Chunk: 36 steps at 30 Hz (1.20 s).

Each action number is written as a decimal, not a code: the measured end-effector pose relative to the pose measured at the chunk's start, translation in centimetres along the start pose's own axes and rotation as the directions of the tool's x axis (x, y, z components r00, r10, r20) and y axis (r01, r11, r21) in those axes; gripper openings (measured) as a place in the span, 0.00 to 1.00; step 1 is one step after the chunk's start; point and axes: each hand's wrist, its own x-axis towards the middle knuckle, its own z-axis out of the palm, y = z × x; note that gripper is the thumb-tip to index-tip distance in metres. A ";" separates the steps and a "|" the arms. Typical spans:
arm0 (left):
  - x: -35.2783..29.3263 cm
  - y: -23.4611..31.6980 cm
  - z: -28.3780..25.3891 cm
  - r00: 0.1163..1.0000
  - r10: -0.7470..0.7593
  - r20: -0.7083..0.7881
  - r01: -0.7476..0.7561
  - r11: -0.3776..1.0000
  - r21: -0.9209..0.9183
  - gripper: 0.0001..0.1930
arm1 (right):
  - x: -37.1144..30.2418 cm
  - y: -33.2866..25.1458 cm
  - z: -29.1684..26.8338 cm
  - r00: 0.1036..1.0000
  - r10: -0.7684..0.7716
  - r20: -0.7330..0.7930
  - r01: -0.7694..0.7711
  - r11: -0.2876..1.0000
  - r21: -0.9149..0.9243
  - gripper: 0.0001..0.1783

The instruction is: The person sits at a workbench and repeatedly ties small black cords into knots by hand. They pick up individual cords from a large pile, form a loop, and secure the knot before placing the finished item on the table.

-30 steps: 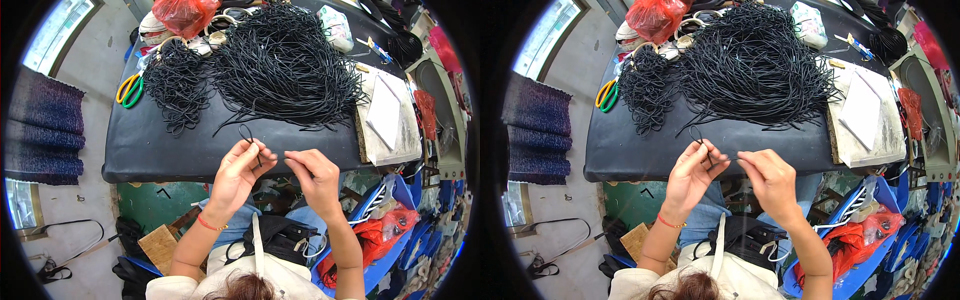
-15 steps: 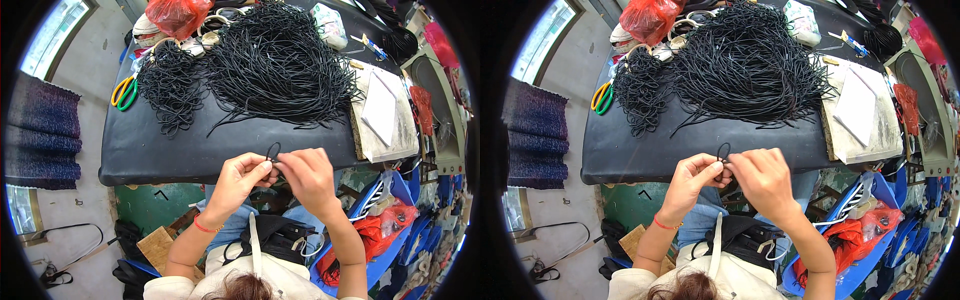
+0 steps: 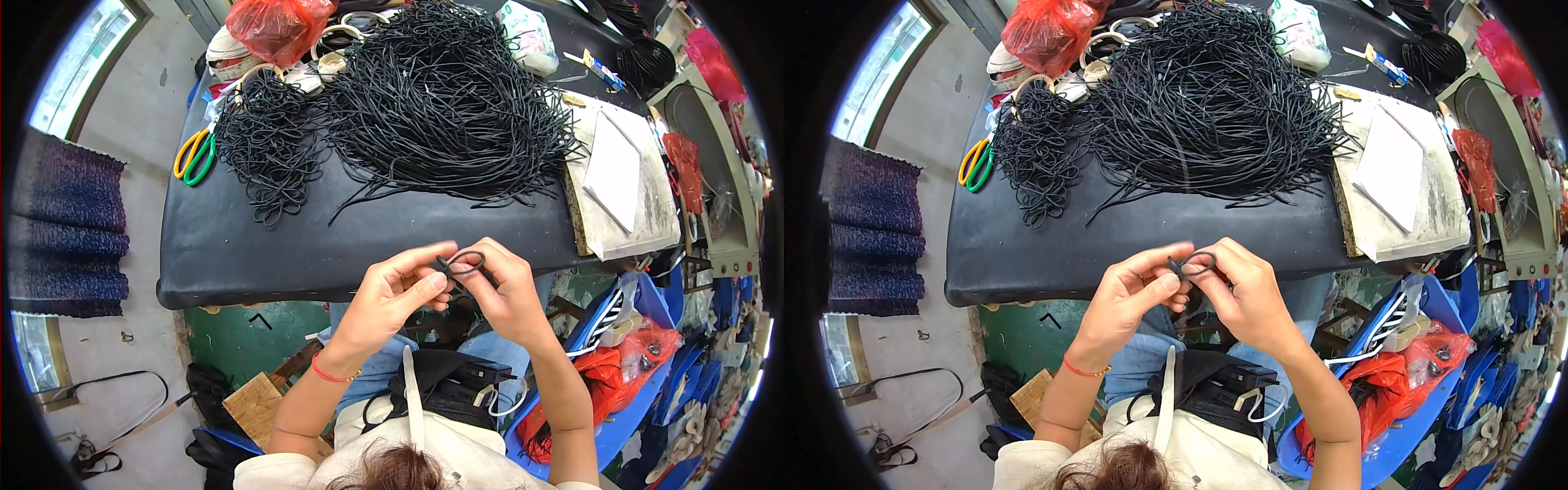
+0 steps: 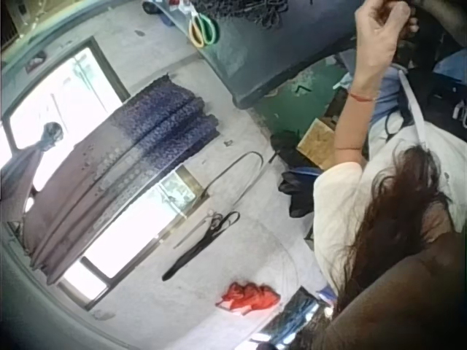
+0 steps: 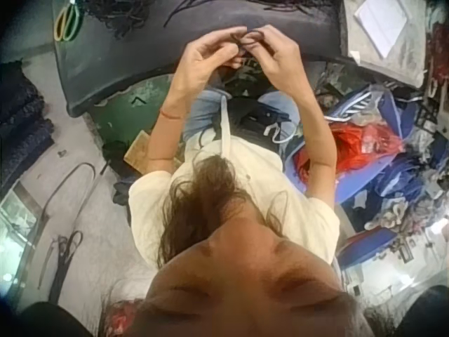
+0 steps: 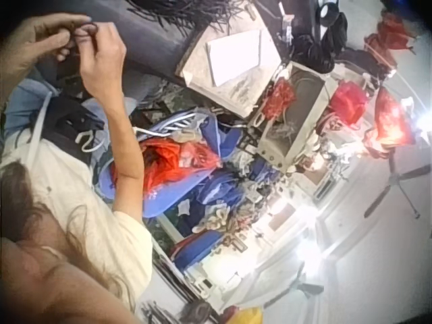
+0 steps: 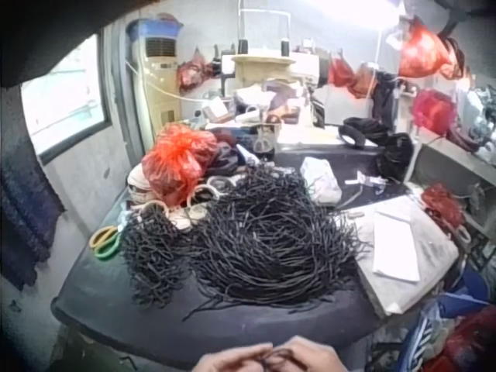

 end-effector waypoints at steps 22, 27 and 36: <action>0.0 -2.5 1.2 0.879 0.384 -0.282 -0.297 0.905 0.306 0.10 | -1.0 -1.0 2.5 0.911 0.385 -0.149 -0.297 0.862 0.410 0.15; -0.5 -1.9 0.5 0.944 0.282 -0.171 -0.209 0.913 0.351 0.18 | -0.2 -0.9 1.2 0.982 0.133 -0.133 -0.143 0.987 -0.071 0.17; -1.0 -1.0 1.3 0.986 0.147 -0.073 -0.109 0.918 0.381 0.24 | -0.3 -0.4 1.7 0.890 0.456 -0.016 -0.352 0.709 0.611 0.08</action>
